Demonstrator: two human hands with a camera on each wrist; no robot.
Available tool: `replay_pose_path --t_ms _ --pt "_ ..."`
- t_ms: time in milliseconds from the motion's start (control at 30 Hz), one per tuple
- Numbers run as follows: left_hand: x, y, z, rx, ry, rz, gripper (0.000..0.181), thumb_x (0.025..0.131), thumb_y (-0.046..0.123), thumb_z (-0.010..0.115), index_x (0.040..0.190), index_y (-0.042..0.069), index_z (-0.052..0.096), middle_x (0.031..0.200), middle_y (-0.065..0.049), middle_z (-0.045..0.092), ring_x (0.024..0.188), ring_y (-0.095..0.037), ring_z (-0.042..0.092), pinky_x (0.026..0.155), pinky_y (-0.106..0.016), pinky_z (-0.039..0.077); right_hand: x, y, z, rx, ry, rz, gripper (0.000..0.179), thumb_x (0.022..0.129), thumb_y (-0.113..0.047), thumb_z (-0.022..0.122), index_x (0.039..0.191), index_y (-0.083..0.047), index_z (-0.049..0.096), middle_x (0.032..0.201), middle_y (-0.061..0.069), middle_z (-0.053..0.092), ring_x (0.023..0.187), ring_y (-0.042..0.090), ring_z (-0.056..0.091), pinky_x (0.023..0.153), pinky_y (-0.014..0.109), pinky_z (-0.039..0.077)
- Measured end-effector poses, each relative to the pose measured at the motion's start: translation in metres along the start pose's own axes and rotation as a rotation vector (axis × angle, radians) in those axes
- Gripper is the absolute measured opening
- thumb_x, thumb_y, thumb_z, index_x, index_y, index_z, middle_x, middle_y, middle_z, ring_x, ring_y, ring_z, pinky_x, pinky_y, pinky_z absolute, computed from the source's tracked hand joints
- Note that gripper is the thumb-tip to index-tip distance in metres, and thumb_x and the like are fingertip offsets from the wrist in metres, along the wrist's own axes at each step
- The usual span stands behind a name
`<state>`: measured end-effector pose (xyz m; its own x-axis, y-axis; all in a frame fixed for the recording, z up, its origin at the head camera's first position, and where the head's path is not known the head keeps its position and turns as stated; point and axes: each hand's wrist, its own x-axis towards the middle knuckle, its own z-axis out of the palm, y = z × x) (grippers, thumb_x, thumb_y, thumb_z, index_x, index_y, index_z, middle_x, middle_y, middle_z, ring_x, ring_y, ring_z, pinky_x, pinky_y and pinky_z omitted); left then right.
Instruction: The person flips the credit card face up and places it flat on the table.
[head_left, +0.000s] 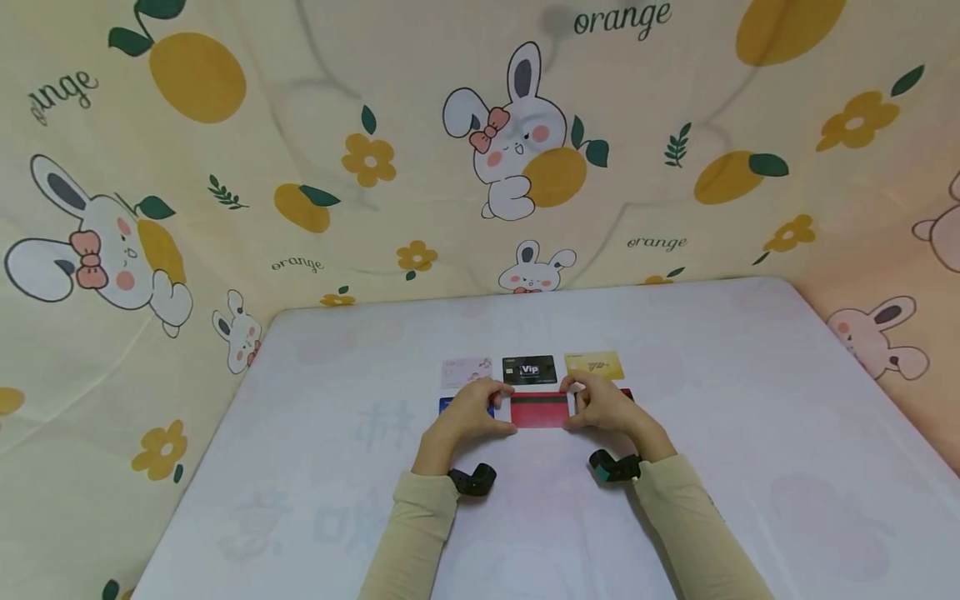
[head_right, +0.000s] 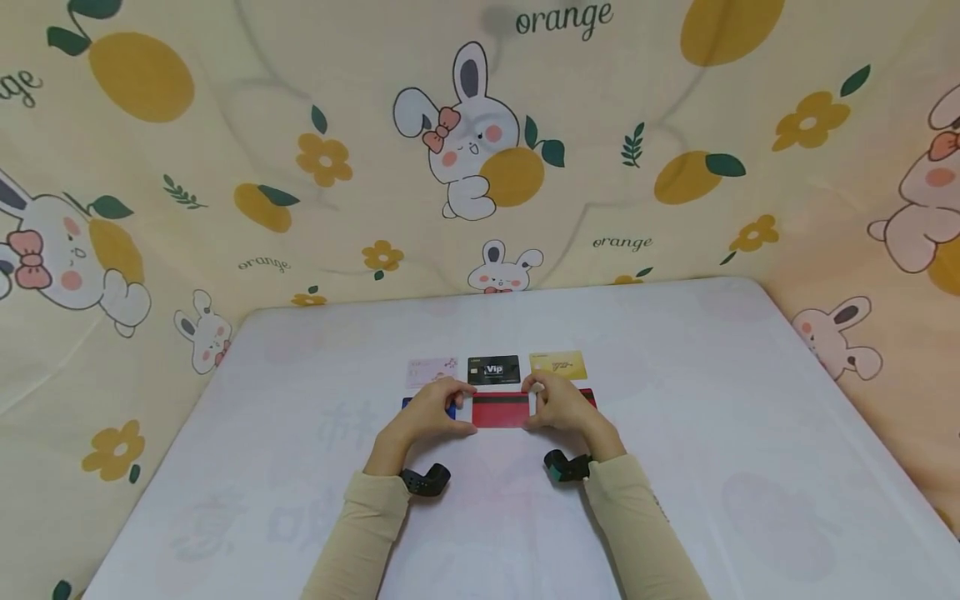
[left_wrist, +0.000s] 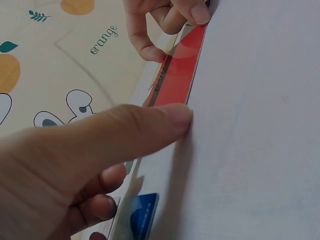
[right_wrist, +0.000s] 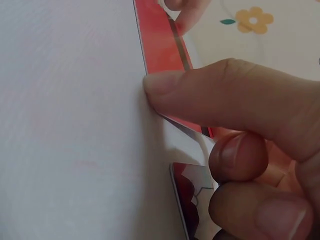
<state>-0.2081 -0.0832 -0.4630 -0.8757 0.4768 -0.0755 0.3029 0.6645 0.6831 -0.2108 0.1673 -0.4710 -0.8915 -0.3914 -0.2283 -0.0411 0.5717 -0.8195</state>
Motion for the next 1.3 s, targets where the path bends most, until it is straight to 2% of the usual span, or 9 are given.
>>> replay_pose_path --t_ms 200,367,700,933,1133,1300 --pt "0.001 -0.002 0.001 -0.019 0.002 -0.025 0.053 0.071 0.017 0.085 0.117 0.006 0.063 0.091 -0.008 0.055 0.087 -0.013 0.046 0.081 -0.027 0.039 -0.001 -0.001 0.000 0.006 -0.006 0.011 0.047 0.072 -0.002 0.079 0.110 -0.001 0.052 0.056 -0.004 0.043 0.053 0.009 0.042 0.051 0.021 0.032" --pt "0.002 -0.004 0.002 0.002 0.000 -0.031 0.050 0.073 0.022 0.084 0.117 0.009 0.063 0.089 -0.003 0.053 0.087 -0.012 0.046 0.080 -0.025 0.039 -0.002 -0.002 -0.001 0.015 -0.018 -0.038 0.045 0.073 -0.006 0.080 0.107 -0.001 0.052 0.055 -0.007 0.044 0.052 0.007 0.043 0.051 0.022 0.034" --pt "0.003 -0.010 0.000 -0.001 0.002 0.029 0.049 0.073 0.028 0.082 0.113 0.008 0.063 0.087 -0.001 0.053 0.083 -0.010 0.046 0.077 -0.022 0.039 -0.001 -0.002 -0.001 0.005 -0.035 0.020 0.060 0.073 -0.009 0.082 0.125 0.002 0.054 0.056 -0.004 0.046 0.053 0.009 0.043 0.053 0.021 0.033" --pt "0.003 -0.011 -0.002 -0.001 0.015 0.038 0.050 0.074 0.029 0.082 0.115 0.008 0.063 0.089 -0.002 0.055 0.086 -0.012 0.046 0.078 -0.023 0.038 -0.003 -0.005 -0.002 -0.006 -0.035 0.031 0.059 0.072 -0.010 0.082 0.125 0.000 0.056 0.056 -0.004 0.046 0.052 0.010 0.042 0.051 0.020 0.032" --pt "0.002 -0.010 -0.004 -0.023 0.010 0.025 0.052 0.073 0.027 0.083 0.117 0.006 0.064 0.092 -0.004 0.056 0.087 -0.012 0.045 0.079 -0.022 0.038 -0.003 -0.002 -0.004 -0.028 -0.020 0.012 0.058 0.073 -0.012 0.082 0.125 -0.002 0.056 0.058 -0.003 0.048 0.054 0.011 0.044 0.054 0.021 0.034" --pt "0.001 -0.009 -0.006 -0.050 0.006 0.028 0.052 0.072 0.025 0.085 0.116 0.006 0.065 0.092 -0.006 0.057 0.083 -0.012 0.044 0.074 -0.019 0.037 -0.004 -0.001 -0.006 0.005 -0.029 -0.071 0.056 0.074 -0.010 0.080 0.122 0.002 0.054 0.061 -0.002 0.051 0.055 0.007 0.046 0.056 0.021 0.037"
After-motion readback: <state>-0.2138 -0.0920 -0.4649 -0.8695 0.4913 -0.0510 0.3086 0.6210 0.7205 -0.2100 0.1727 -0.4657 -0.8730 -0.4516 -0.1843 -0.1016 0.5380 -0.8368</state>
